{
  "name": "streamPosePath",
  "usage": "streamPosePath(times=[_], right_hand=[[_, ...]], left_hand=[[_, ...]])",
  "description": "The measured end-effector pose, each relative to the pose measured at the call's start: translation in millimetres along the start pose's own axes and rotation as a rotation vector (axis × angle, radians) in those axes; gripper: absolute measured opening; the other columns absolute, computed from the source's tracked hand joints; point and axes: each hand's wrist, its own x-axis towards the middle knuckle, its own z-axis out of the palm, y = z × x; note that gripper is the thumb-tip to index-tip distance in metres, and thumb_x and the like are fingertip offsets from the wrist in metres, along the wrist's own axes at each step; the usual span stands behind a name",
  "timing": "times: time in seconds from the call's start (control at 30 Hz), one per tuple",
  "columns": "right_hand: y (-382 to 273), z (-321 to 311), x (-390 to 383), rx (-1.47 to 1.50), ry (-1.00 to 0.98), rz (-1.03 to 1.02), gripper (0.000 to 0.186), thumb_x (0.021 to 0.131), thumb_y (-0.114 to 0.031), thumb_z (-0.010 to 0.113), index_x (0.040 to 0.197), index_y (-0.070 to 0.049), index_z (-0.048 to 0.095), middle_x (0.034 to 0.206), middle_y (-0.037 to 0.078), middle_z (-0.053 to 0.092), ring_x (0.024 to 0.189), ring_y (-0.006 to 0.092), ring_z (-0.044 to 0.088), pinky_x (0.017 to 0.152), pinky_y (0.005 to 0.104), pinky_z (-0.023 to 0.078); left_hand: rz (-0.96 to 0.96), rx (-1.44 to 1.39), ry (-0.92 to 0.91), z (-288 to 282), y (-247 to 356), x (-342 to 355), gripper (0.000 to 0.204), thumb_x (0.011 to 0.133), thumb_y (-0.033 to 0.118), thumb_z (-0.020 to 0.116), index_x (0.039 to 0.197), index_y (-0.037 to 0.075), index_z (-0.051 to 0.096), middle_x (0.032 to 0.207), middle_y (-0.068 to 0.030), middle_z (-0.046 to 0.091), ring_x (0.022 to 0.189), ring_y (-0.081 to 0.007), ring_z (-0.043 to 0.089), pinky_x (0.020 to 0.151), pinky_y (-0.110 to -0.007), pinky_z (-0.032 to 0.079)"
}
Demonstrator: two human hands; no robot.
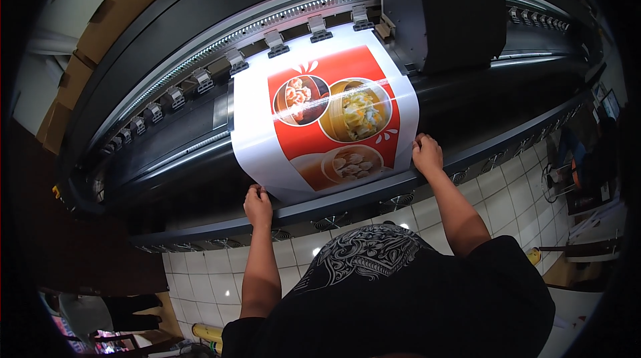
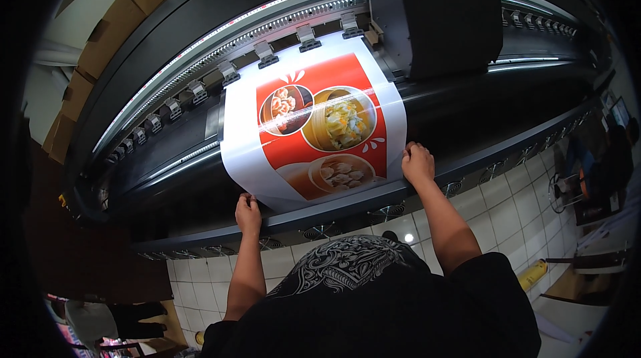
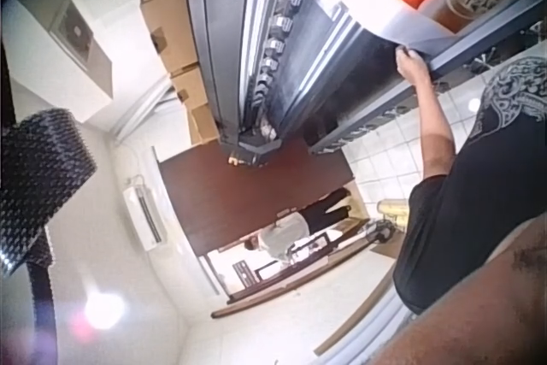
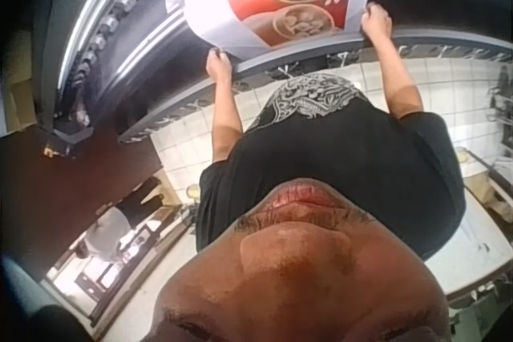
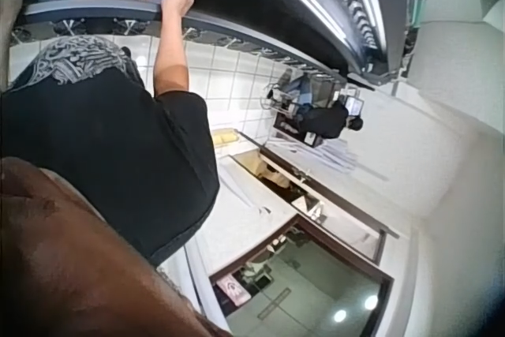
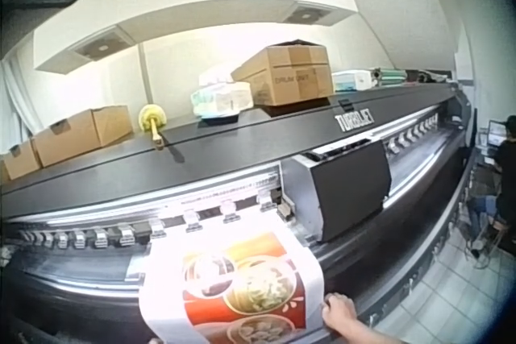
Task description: Operating and monitoring a large format printer as it processes a print job.
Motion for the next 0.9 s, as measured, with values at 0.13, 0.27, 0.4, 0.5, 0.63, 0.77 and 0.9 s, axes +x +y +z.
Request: streamPosePath(times=[0.13,0.27,0.4,0.5,0.63,0.77,0.9], right_hand=[[0.6,1.5,0.0,-0.013,0.011,-0.018,0.013,0.092,-0.019,0.066,0.097,-0.007,0.065,0.101,0.014,0.069,0.1,0.0363,0.066,0.088,0.049,0.051],[1.2,1.5,0.1,-0.014,0.018,-0.034,0.013,0.092,-0.019,0.066,0.097,-0.008,0.065,0.1,0.014,0.069,0.099,0.0364,0.066,0.087,0.0492,0.051],[-1.8,0.7,0.0,-0.049,0.029,-0.034,0.013,0.092,-0.02,0.066,0.097,-0.008,0.066,0.099,0.013,0.07,0.098,0.0361,0.067,0.085,0.0496,0.051],[-1.9,2.0,1.1,-0.067,0.036,-0.037,0.013,0.092,-0.02,0.066,0.096,-0.008,0.066,0.098,0.013,0.07,0.098,0.0359,0.067,0.084,0.0498,0.051],[-1.1,2.3,3.6,-0.081,0.023,-0.026,0.013,0.092,-0.021,0.066,0.095,-0.008,0.066,0.097,0.013,0.07,0.098,0.0358,0.066,0.085,0.0496,0.05],[-4.0,1.7,4.0,-0.089,0.018,-0.009,0.013,0.092,-0.021,0.066,0.094,-0.009,0.066,0.098,0.013,0.07,0.098,0.0355,0.066,0.086,0.0493,0.05],[-6.8,-1.0,5.1,-0.12,-0.058,0.028,0.012,0.091,-0.022,0.066,0.094,-0.01,0.068,0.099,0.012,0.071,0.099,0.0347,0.067,0.089,0.049,0.049]], left_hand=[[0.011,0.034,0.005,1.0,-1.1,-0.3,0.021,0.098,0.025,0.06,0.107,0.007,0.065,0.102,-0.0148,0.071,0.099,-0.0374,0.066,0.087,-0.048,0.049],[0.012,0.071,0.006,0.6,1.2,-0.1,0.02,0.098,0.025,0.06,0.106,0.007,0.064,0.1,-0.0149,0.071,0.098,-0.0372,0.066,0.087,-0.049,0.048],[0.062,0.093,0.053,2.4,-2.1,0.0,0.02,0.098,0.025,0.061,0.102,0.006,0.065,0.097,-0.0147,0.071,0.096,-0.0372,0.066,0.085,-0.049,0.048],[0.078,0.111,0.06,2.9,-1.8,1.2,0.019,0.098,0.025,0.062,0.1,0.006,0.065,0.096,-0.0146,0.071,0.095,-0.0372,0.066,0.084,-0.05,0.048],[0.076,0.099,0.048,2.5,1.0,2.0,0.019,0.097,0.025,0.062,0.1,0.007,0.065,0.095,-0.0146,0.071,0.094,-0.0372,0.066,0.084,-0.05,0.048],[0.081,0.087,0.06,2.1,0.8,2.9,0.019,0.096,0.025,0.063,0.099,0.006,0.066,0.094,-0.0146,0.071,0.094,-0.0374,0.066,0.084,-0.05,0.049],[0.027,0.161,-0.018,-2.0,7.8,4.4,0.019,0.095,0.025,0.064,0.099,0.006,0.068,0.096,-0.0154,0.073,0.097,-0.0378,0.068,0.086,-0.049,0.05]])
